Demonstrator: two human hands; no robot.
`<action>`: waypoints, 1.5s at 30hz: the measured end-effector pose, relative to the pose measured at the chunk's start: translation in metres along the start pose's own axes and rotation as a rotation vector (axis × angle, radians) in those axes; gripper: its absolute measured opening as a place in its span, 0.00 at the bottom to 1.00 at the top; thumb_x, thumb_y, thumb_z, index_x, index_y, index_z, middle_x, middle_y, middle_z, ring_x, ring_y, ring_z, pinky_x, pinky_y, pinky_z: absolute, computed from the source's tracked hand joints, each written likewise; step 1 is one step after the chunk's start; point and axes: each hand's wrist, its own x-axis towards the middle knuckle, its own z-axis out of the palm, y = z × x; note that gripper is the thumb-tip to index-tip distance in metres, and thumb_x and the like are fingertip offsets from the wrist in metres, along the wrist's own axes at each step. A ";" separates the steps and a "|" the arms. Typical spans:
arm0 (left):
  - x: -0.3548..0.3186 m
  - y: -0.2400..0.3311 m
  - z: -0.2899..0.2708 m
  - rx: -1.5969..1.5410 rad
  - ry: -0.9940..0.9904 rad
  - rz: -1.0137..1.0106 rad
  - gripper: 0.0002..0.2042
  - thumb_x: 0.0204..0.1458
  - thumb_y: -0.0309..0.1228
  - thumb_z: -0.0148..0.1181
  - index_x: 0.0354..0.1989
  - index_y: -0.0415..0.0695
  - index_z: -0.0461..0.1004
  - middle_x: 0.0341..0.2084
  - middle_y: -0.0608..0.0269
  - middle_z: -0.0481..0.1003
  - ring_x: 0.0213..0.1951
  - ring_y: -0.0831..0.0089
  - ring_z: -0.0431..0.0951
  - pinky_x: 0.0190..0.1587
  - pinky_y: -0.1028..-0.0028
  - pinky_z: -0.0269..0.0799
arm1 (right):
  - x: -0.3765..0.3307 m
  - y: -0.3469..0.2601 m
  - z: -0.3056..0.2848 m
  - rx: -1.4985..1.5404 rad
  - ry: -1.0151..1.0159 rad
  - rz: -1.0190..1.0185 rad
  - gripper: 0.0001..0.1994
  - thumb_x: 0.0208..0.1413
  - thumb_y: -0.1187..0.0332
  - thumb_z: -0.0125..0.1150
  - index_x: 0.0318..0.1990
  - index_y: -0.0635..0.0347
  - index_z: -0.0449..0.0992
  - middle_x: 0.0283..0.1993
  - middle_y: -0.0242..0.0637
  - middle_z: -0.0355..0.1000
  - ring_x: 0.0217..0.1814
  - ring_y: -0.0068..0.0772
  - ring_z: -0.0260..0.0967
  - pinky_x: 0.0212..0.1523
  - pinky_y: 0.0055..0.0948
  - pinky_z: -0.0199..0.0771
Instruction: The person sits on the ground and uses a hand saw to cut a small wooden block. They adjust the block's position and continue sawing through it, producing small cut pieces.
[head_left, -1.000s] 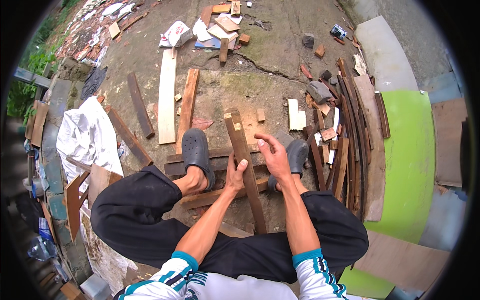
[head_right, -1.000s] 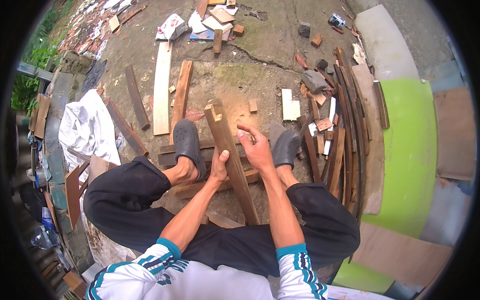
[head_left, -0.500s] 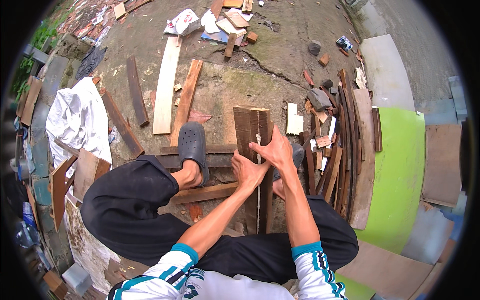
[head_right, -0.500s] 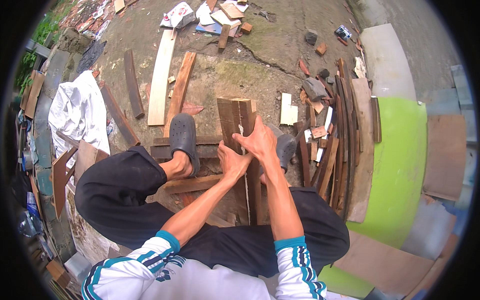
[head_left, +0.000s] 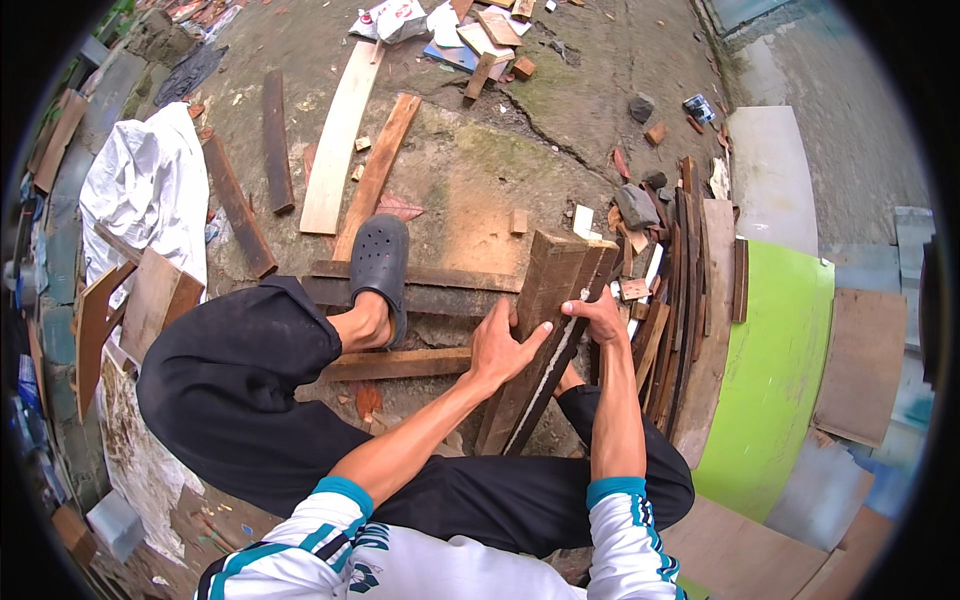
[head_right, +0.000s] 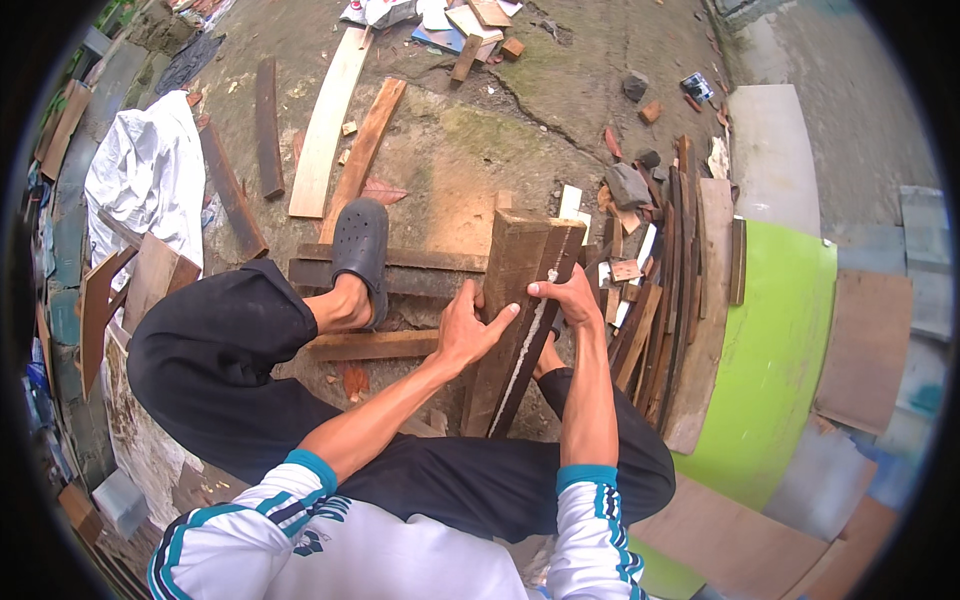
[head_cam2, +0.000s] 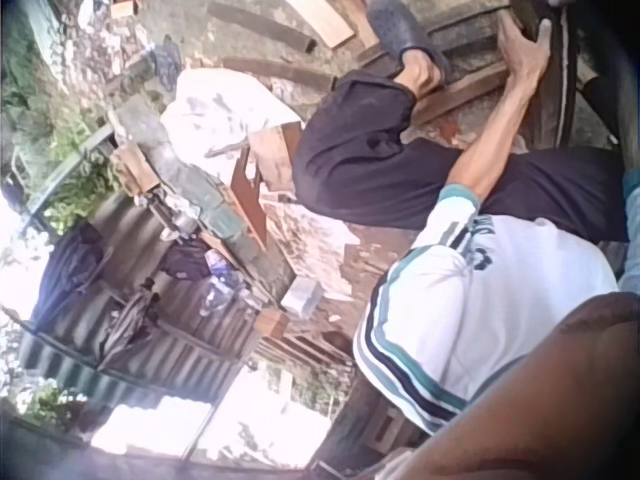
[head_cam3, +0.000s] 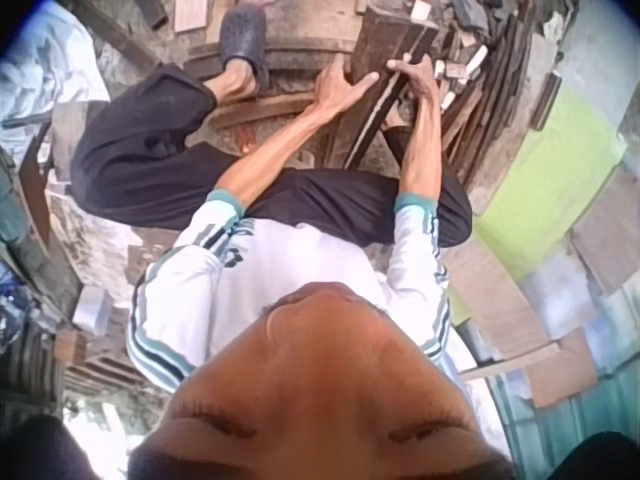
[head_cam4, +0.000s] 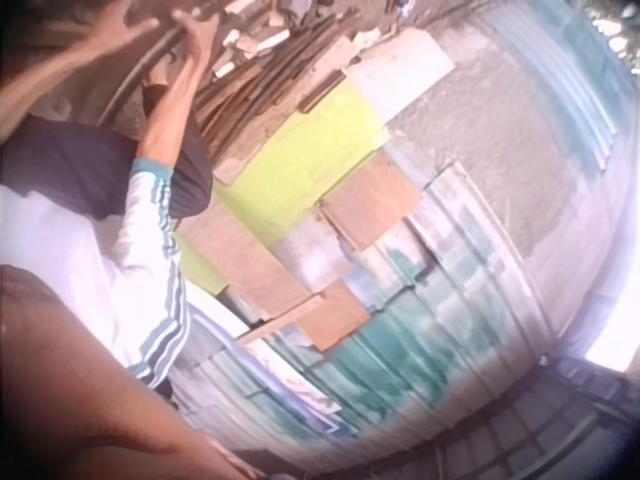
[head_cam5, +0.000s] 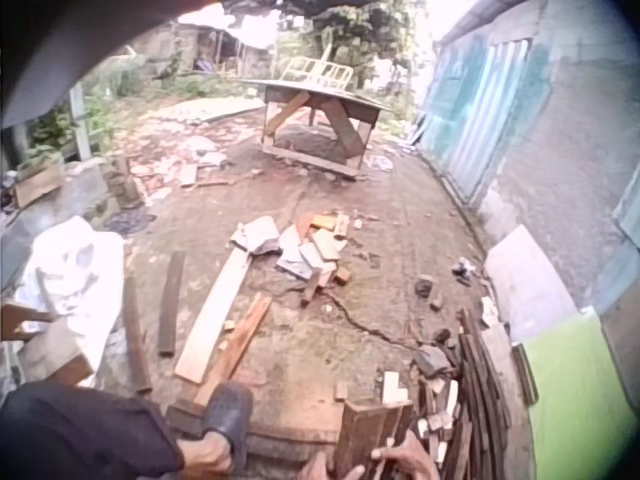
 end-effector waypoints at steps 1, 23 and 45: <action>0.000 0.001 -0.003 0.017 -0.003 0.030 0.28 0.47 0.51 0.73 0.32 0.39 0.66 0.26 0.53 0.71 0.29 0.54 0.74 0.33 0.58 0.71 | -0.002 -0.001 0.000 0.006 -0.010 0.000 0.34 0.33 0.64 0.83 0.51 0.66 0.76 0.42 0.36 0.78 0.42 0.31 0.76 0.47 0.32 0.74; -0.007 -0.016 -0.034 -0.006 0.079 0.126 0.31 0.52 0.56 0.67 0.44 0.35 0.74 0.35 0.43 0.81 0.39 0.47 0.82 0.43 0.57 0.75 | -0.060 -0.027 0.087 -0.203 0.275 -0.183 0.24 0.43 0.70 0.78 0.49 0.66 0.77 0.42 0.38 0.82 0.42 0.27 0.78 0.47 0.30 0.78; 0.040 -0.048 -0.072 -0.420 0.404 0.113 0.36 0.58 0.56 0.64 0.59 0.32 0.71 0.55 0.52 0.75 0.55 0.63 0.72 0.61 0.65 0.64 | -0.034 -0.021 0.018 -0.466 0.432 -0.055 0.27 0.40 0.54 0.79 0.45 0.64 0.80 0.40 0.42 0.82 0.41 0.34 0.80 0.47 0.35 0.78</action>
